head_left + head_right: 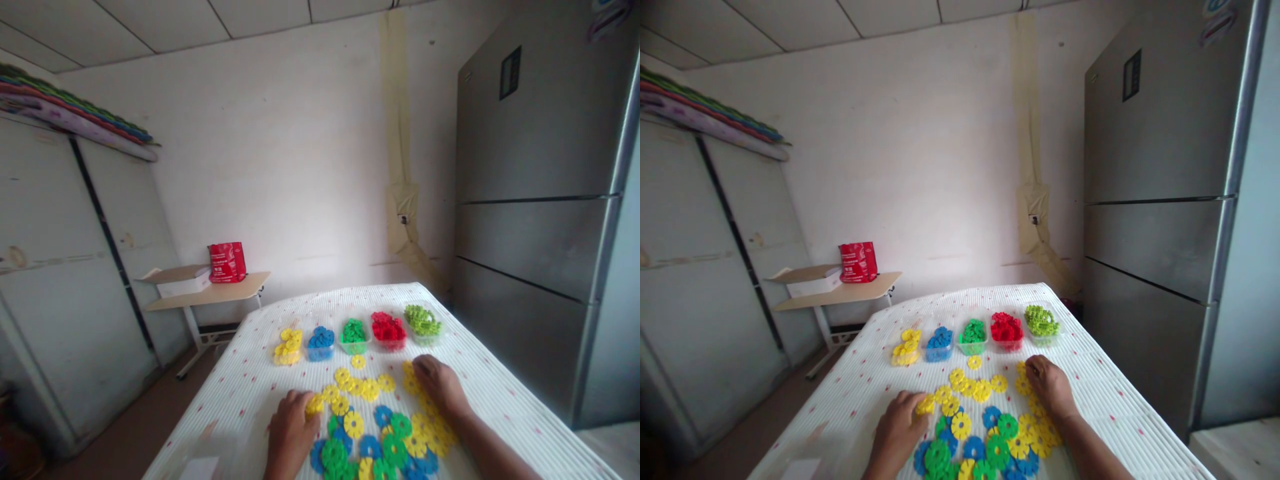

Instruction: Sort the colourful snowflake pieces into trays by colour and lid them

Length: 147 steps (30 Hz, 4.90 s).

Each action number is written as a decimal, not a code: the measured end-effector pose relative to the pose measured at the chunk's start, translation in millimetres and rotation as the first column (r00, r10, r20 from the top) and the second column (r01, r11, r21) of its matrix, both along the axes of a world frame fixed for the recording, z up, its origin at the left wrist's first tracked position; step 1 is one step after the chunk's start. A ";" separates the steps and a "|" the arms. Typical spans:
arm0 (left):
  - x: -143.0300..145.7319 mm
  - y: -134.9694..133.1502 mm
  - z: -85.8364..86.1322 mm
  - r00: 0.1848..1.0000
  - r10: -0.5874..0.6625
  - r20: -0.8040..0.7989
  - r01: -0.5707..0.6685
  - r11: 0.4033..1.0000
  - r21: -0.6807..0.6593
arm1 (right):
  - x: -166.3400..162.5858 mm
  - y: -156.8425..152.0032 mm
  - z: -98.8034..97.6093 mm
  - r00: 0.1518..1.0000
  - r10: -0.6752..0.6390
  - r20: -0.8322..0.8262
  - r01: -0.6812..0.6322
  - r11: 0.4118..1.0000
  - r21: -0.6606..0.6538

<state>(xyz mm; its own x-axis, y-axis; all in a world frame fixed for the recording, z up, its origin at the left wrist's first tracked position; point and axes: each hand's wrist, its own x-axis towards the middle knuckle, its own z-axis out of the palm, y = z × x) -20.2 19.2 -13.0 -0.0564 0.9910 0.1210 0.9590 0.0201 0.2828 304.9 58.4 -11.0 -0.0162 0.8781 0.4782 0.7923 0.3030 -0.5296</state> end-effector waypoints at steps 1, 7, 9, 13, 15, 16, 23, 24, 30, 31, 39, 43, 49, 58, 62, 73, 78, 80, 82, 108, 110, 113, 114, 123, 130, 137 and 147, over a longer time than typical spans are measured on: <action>-0.5 0.2 0.3 1.000 0.005 0.016 -0.005 1.000 -0.005 | 0.2 0.2 0.2 1.000 -0.001 0.002 0.001 1.000 -0.006; -2.9 2.4 -1.2 0.997 0.030 0.064 -0.029 0.999 -0.015 | 2.2 2.1 -2.9 0.999 0.003 0.037 -0.003 1.000 -0.014; -3.2 2.1 -1.7 0.996 0.028 0.080 -0.026 0.999 -0.026 | 2.6 2.0 -3.8 0.999 -0.002 0.041 0.002 1.000 -0.003; -2.5 0.6 1.8 0.997 0.037 0.073 -0.031 0.996 -0.083 | 3.5 2.0 -4.8 1.000 -0.007 0.028 0.007 1.000 -0.007; -1.2 1.2 5.2 0.998 0.039 0.054 -0.033 0.993 -0.111 | 4.2 2.6 -6.3 1.000 -0.008 0.018 0.008 1.000 -0.005; -0.5 1.9 6.7 0.998 0.038 0.044 -0.032 0.992 -0.125 | 4.5 3.1 -7.5 1.000 -0.009 0.014 0.009 1.000 -0.001; 1.2 4.9 6.3 1.000 0.013 -0.005 -0.014 0.996 -0.093 | 3.9 3.6 -10.4 1.000 0.000 0.007 0.000 1.000 0.009; 0.9 4.1 5.1 1.000 0.002 -0.010 -0.003 0.997 -0.074 | 3.4 3.0 -9.3 1.000 0.000 0.005 0.000 1.000 0.006; 0.8 0.8 1.9 1.000 0.017 -0.013 -0.018 1.000 -0.022 | 2.5 0.5 -5.0 1.000 0.006 0.004 -0.006 1.000 0.006; 1.2 1.0 2.2 1.000 0.021 -0.010 -0.022 1.000 -0.021 | 2.7 0.4 -5.1 1.000 0.005 0.007 -0.005 1.000 0.007; 0.2 -1.6 6.6 0.997 0.053 0.062 -0.054 0.999 0.000 | 2.6 0.7 -6.4 1.000 0.009 0.019 -0.009 1.000 0.006; -7.8 -1.1 20.7 0.997 0.077 0.031 -0.077 0.997 -0.008 | 2.7 1.6 -7.5 1.000 0.002 0.018 -0.002 1.000 0.005; -27.8 43.2 80.2 0.982 0.186 0.036 -0.187 0.982 0.030 | 3.1 1.0 -3.8 1.000 0.017 0.025 -0.017 1.000 -0.017; -19.5 69.6 71.0 0.894 0.447 0.029 -0.447 0.889 0.101 | 6.2 2.0 -4.2 1.000 0.026 0.013 -0.026 1.000 0.004; -17.8 40.5 28.6 0.905 0.415 0.090 -0.421 0.904 0.067 | 5.2 -0.2 -2.5 1.000 0.014 0.004 -0.014 1.000 -0.027; -29.2 20.5 -4.7 0.878 0.340 0.337 -0.390 0.916 0.091 | 5.3 -7.0 14.1 0.998 0.030 -0.061 -0.036 0.994 -0.099; -25.2 18.2 -3.1 0.888 0.340 0.310 -0.383 0.920 0.088 | -20.4 -21.1 25.5 0.973 0.218 0.079 -0.207 0.969 -0.134; -24.7 17.9 -2.2 0.887 0.352 0.299 -0.391 0.917 0.082 | -37.4 -30.9 29.1 0.947 0.262 0.183 -0.232 0.957 -0.173; -24.8 18.1 -2.3 0.887 0.355 0.295 -0.394 0.916 0.082 | -54.3 -40.0 30.2 0.915 0.271 0.298 -0.211 0.953 -0.220; -24.2 16.9 -4.1 0.884 0.335 0.325 -0.383 0.919 0.096 | -91.7 -59.8 27.7 0.692 0.583 0.425 -0.503 0.812 -0.295; -23.9 16.8 -4.1 0.884 0.337 0.324 -0.386 0.917 0.100 | -92.1 -61.0 28.4 0.674 0.607 0.421 -0.519 0.795 -0.315; -23.3 16.4 -3.6 0.885 0.331 0.327 -0.384 0.916 0.112 | -91.4 -61.5 28.3 0.671 0.610 0.421 -0.507 0.792 -0.340; -23.1 16.2 -3.4 0.885 0.331 0.326 -0.385 0.916 0.114 | -91.3 -61.5 27.8 0.675 0.607 0.419 -0.500 0.794 -0.346; -24.0 17.5 -6.2 0.883 0.314 0.348 -0.374 0.920 0.117 | -93.5 -62.2 25.4 0.684 0.604 0.408 -0.504 0.797 -0.334; -25.7 19.4 -9.8 0.870 0.306 0.386 -0.383 0.913 0.139 | -91.7 -62.2 20.6 0.682 0.601 0.416 -0.525 0.799 -0.293; -25.6 18.7 -9.8 0.859 0.292 0.420 -0.378 0.916 0.137 | -112.4 -36.3 63.1 0.710 0.539 0.453 -0.573 0.816 -0.074; -27.0 17.0 -9.0 0.849 0.278 0.449 -0.372 0.919 0.135 | -151.9 38.3 104.6 0.920 0.244 0.307 -0.350 0.864 0.362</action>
<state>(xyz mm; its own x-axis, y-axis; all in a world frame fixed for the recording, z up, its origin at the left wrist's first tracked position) -47.3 36.2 -22.0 -0.4617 0.8605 0.2151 0.7008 0.2053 0.6831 153.0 96.8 93.6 -0.4073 0.5435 0.7340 0.7163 0.6887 -0.1125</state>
